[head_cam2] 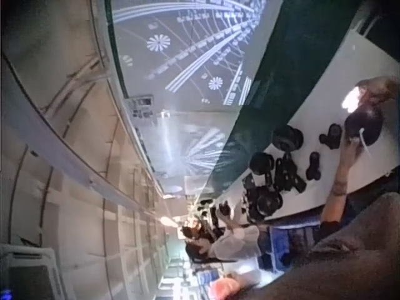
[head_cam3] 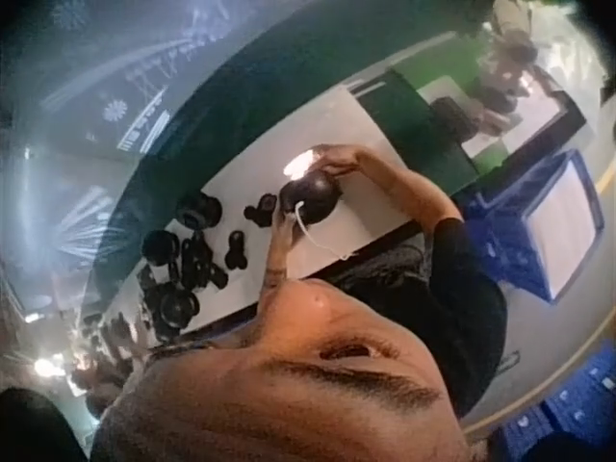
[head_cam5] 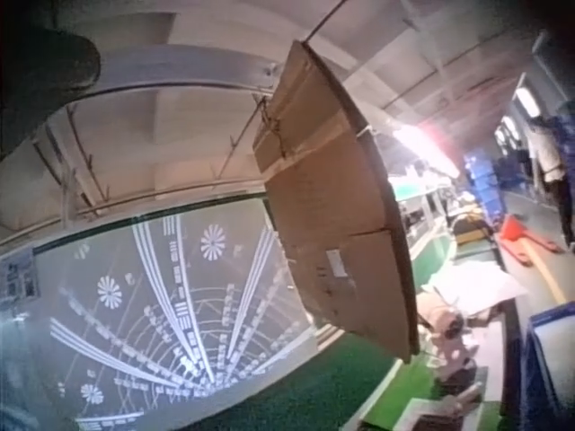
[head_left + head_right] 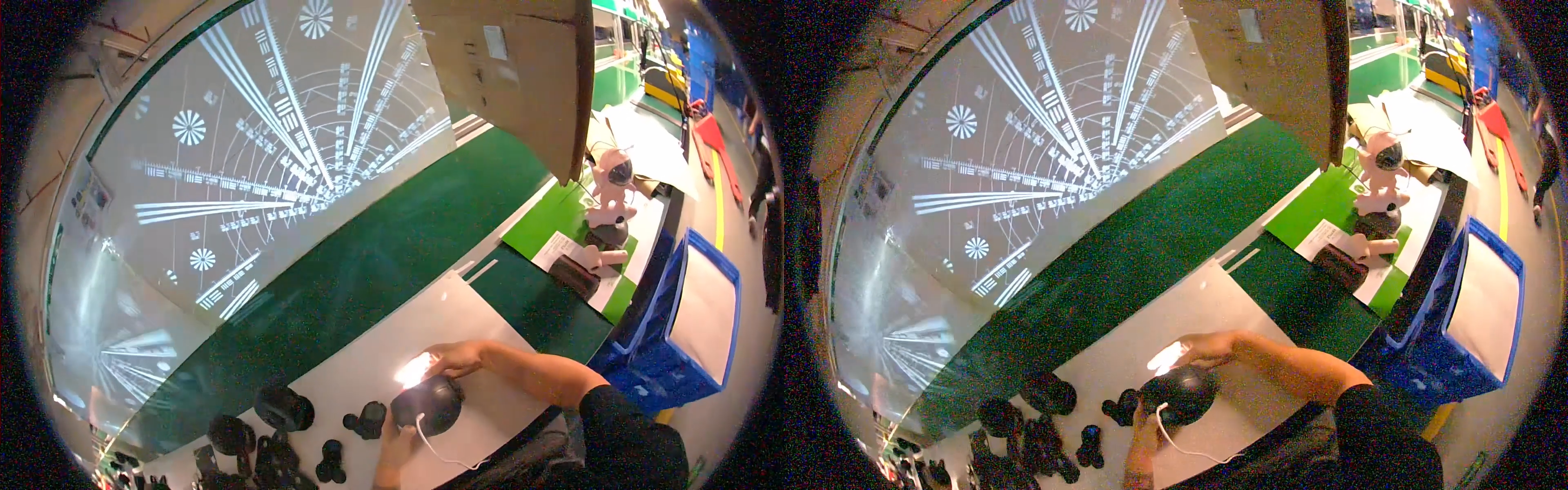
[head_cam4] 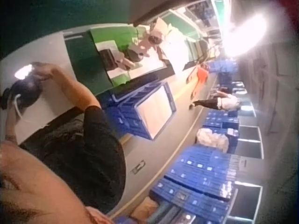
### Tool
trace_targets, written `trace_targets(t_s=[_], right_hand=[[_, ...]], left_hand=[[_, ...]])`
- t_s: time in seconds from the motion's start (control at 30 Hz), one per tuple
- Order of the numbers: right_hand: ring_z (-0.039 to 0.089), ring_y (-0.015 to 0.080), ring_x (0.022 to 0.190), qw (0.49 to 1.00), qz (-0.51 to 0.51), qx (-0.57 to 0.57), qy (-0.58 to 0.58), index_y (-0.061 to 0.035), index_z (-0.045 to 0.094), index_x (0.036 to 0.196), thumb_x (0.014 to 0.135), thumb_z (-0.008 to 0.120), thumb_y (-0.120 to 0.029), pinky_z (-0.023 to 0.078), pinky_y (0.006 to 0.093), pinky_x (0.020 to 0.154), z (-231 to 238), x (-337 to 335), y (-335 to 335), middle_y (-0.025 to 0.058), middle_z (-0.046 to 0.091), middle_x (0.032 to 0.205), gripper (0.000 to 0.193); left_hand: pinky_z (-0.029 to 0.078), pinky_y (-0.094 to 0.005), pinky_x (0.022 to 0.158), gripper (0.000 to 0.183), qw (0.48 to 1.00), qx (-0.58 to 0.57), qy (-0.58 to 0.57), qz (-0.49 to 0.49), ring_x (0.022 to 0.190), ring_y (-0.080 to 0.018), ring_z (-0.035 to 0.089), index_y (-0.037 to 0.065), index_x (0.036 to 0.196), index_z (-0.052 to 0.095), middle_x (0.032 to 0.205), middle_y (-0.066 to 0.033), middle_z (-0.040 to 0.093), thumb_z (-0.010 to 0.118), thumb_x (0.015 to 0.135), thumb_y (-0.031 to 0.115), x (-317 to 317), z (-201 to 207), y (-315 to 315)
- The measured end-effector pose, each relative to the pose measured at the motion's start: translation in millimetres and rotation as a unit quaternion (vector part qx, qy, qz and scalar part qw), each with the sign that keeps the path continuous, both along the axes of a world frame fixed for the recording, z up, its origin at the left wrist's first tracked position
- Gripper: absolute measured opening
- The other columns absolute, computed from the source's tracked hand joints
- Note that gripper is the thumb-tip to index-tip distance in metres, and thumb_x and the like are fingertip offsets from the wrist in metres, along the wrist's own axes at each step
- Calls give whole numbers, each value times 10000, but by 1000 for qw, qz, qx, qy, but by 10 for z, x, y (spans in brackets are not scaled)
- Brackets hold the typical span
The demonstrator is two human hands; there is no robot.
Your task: Testing and calibrating the output and alignment of spherical light projectors at a testing station.
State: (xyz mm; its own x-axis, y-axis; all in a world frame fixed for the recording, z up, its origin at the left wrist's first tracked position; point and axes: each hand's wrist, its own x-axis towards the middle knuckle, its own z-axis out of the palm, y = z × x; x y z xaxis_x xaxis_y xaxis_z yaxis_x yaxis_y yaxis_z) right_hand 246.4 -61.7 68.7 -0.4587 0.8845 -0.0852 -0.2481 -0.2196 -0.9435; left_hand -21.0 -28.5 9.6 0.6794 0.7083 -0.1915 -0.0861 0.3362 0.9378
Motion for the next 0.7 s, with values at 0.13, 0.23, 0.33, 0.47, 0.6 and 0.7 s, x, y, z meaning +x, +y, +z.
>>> trace_targets(t_s=[0.13,0.23,0.33,0.47,0.6,0.7], right_hand=[[532,31,534,1000,-17,-9,-3,-43,507,1351,942,629,-210,401,188,446,-85,-65,23,-18,632,755,458],[619,90,813,998,-47,9,45,-49,523,1341,932,650,-199,514,239,732,-315,-126,117,25,662,969,453],[586,138,1075,999,-37,38,-3,-42,540,1321,928,659,-180,458,294,964,-430,-102,170,59,633,1169,433],[590,137,1106,999,-24,31,31,-17,542,1308,934,646,-161,470,288,955,-559,-92,223,69,634,1203,414],[608,147,1082,996,-12,45,74,-2,546,1294,921,655,-143,479,300,958,-575,-93,219,90,644,1194,414],[621,153,1064,998,-33,-5,49,1,549,1281,912,661,-137,487,309,958,-806,-84,264,103,655,1179,410]], left_hand=[[460,-319,987,635,992,120,16,-27,1121,-181,551,-6,1363,463,1249,-84,551,586,744,66,-44,-12,-4],[460,-320,994,636,999,-26,21,24,1142,-186,552,-5,1358,473,1257,-89,555,580,733,49,31,180,-115],[465,-319,989,634,998,-11,51,46,1144,-192,558,-9,1349,478,1265,-97,560,577,726,55,-44,45,-88],[467,-318,982,639,995,-13,67,68,1124,-192,569,-19,1335,485,1260,-105,570,594,718,105,-93,-100,-70],[618,-470,786,452,994,99,39,-14,1094,-339,631,211,1360,432,1275,-164,573,584,935,236,-236,-559,160],[622,-459,772,417,994,101,21,-28,1069,-325,649,215,1343,454,1276,-158,582,569,942,203,-268,-721,216]])
